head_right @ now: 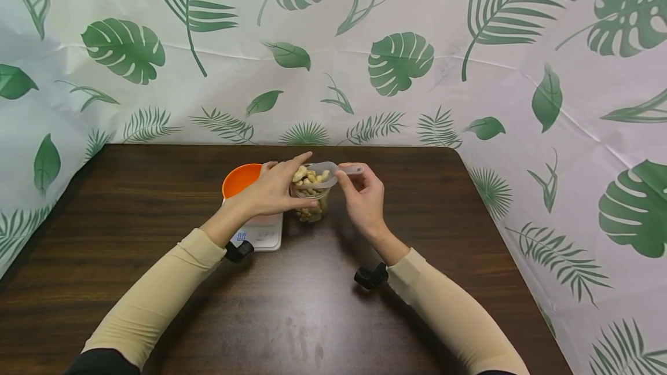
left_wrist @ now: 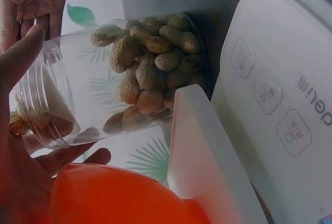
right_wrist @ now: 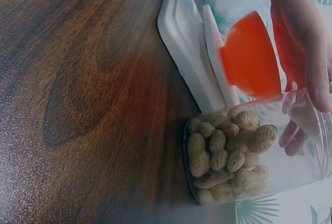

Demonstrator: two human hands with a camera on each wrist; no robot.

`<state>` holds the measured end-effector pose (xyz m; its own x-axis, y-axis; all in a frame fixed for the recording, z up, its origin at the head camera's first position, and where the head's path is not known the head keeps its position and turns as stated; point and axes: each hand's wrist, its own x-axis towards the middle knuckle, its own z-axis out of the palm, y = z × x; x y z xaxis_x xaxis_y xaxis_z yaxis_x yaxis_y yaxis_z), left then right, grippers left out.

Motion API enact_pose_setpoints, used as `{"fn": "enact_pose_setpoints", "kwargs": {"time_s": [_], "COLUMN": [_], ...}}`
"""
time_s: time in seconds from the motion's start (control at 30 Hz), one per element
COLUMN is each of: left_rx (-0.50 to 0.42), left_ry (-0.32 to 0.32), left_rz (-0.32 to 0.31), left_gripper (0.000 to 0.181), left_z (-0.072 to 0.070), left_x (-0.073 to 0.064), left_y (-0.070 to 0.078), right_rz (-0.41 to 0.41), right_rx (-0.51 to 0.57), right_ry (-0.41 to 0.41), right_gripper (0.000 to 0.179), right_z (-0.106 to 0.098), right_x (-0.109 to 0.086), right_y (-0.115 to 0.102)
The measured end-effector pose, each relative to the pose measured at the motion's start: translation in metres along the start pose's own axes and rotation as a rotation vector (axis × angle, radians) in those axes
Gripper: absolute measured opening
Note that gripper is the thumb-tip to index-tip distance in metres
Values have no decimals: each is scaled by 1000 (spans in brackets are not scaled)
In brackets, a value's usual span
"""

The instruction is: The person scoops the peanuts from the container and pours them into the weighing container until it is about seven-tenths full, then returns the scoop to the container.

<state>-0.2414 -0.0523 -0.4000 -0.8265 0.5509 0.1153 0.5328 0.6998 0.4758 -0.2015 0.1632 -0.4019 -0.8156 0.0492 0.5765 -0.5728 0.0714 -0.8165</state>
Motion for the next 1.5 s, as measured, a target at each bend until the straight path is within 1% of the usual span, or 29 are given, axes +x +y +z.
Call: {"fn": "enact_pose_setpoints", "kwargs": {"time_s": [0.2,0.47,0.7,0.97,1.07,1.3,1.5], "left_rx": [5,18,35,48,48,32,18], "left_ry": [3,3,3,3,8,16,20], "left_rz": [2,10,10,10,10,6,4], "left_gripper": [108,108,109,108,108,109,111], "left_z": [0,0,-2,-2,-2,-1,-3], "left_x": [1,2,2,4,5,7,6], "left_y": [0,0,2,3,4,5,5], "right_rz": [12,23,12,32,56,138,171], "right_rx": [23,-10,16,28,45,140,167], "right_ry": [6,19,24,26,38,78,101], "right_gripper": [15,16,16,16,17,21,23], "right_z": [-1,-8,-10,-13,-13,-12,-12], "right_x": [0,1,2,0,0,-2,-3], "right_y": [-1,25,26,29,30,32,33]}}
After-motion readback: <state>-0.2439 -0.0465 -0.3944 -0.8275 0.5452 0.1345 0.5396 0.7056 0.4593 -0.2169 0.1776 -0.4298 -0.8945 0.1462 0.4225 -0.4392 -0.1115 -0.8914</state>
